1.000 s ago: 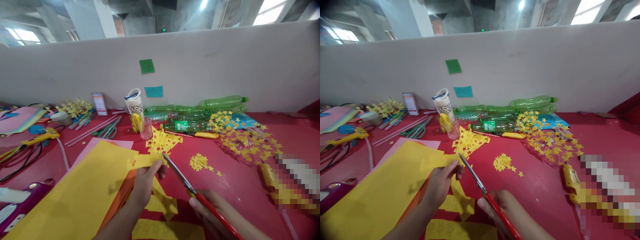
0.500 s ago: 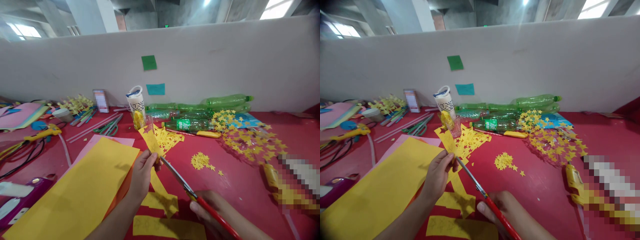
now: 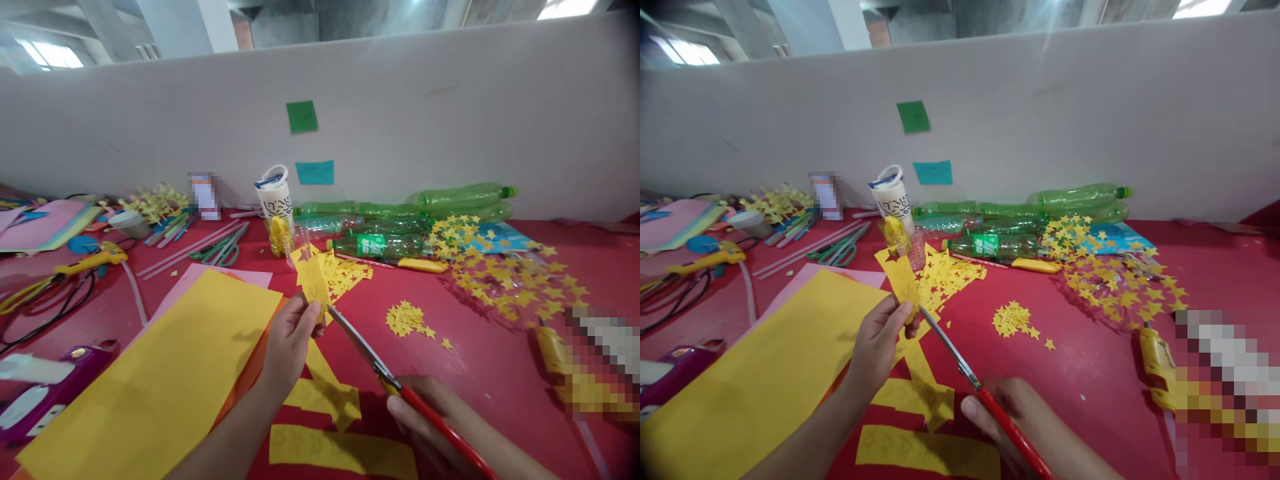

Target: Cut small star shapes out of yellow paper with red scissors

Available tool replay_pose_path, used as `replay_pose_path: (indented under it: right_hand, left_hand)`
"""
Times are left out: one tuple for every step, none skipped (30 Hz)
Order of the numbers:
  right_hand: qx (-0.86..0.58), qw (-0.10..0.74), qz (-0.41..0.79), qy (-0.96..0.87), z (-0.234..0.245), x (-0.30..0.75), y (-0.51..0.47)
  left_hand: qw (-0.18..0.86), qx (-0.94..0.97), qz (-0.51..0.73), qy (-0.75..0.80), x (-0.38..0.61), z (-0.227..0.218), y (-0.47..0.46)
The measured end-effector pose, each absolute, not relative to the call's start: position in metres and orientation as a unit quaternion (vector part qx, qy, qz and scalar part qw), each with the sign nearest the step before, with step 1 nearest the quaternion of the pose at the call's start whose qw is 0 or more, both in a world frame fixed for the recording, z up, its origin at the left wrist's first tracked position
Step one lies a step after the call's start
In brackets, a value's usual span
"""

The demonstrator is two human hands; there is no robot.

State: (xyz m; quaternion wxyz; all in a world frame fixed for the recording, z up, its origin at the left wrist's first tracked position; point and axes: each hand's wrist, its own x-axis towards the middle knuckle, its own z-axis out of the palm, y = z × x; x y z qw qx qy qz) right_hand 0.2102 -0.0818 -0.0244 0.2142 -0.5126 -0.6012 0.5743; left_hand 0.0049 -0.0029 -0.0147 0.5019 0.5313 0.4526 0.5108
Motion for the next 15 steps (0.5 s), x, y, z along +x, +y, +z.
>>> replay_pose_path:
  right_hand:
    - [-0.519, 0.208, 0.576, -0.596, -0.024, 0.21, -0.082]
    - [-0.522, 0.204, 0.576, -0.595, -0.023, 0.21, -0.082]
    - [-0.523, 0.203, 0.573, -0.598, -0.022, 0.21, -0.081]
    - [-0.519, 0.204, 0.568, -0.606, -0.021, 0.21, -0.081]
    - [-0.515, 0.206, 0.562, -0.613, -0.02, 0.21, -0.081]
    - [-0.514, 0.207, 0.557, -0.619, -0.019, 0.21, -0.081]
    - [-0.515, 0.209, 0.552, -0.622, -0.018, 0.209, -0.081]
    - [-0.514, 0.212, 0.551, -0.622, -0.017, 0.208, -0.081]
    - [-0.514, 0.215, 0.554, -0.618, -0.016, 0.208, -0.081]
    - [-0.517, 0.216, 0.559, -0.611, -0.015, 0.207, -0.082]
    - [-0.519, 0.214, 0.566, -0.603, -0.013, 0.206, -0.083]
    - [-0.521, 0.211, 0.574, -0.595, -0.012, 0.206, -0.083]
    - [-0.524, 0.206, 0.581, -0.588, -0.011, 0.205, -0.084]
    - [-0.526, 0.202, 0.585, -0.584, -0.011, 0.205, -0.084]
    - [-0.525, 0.202, 0.585, -0.583, -0.011, 0.205, -0.084]
  left_hand:
    - [0.503, 0.532, 0.512, 0.45, 0.005, -0.015, -0.002]
    - [0.505, 0.533, 0.512, 0.447, 0.004, -0.014, -0.002]
    - [0.508, 0.533, 0.511, 0.443, 0.004, -0.014, -0.001]
    - [0.512, 0.533, 0.51, 0.44, 0.003, -0.014, -0.001]
    - [0.516, 0.533, 0.508, 0.437, 0.002, -0.013, -0.001]
    - [0.519, 0.531, 0.509, 0.434, 0.001, -0.013, 0.0]
    - [0.523, 0.528, 0.511, 0.432, 0.001, -0.013, 0.0]
    - [0.529, 0.525, 0.512, 0.427, 0.0, -0.013, 0.001]
    - [0.541, 0.523, 0.51, 0.418, 0.0, -0.013, 0.001]
    - [0.557, 0.522, 0.503, 0.405, -0.001, -0.014, 0.001]
    - [0.576, 0.522, 0.493, 0.391, -0.001, -0.014, 0.001]
    - [0.593, 0.522, 0.482, 0.379, -0.001, -0.014, 0.001]
    - [0.606, 0.52, 0.475, 0.37, -0.001, -0.015, 0.001]
    - [0.613, 0.515, 0.473, 0.367, -0.002, -0.015, 0.001]
    - [0.615, 0.509, 0.477, 0.368, -0.002, -0.015, 0.001]
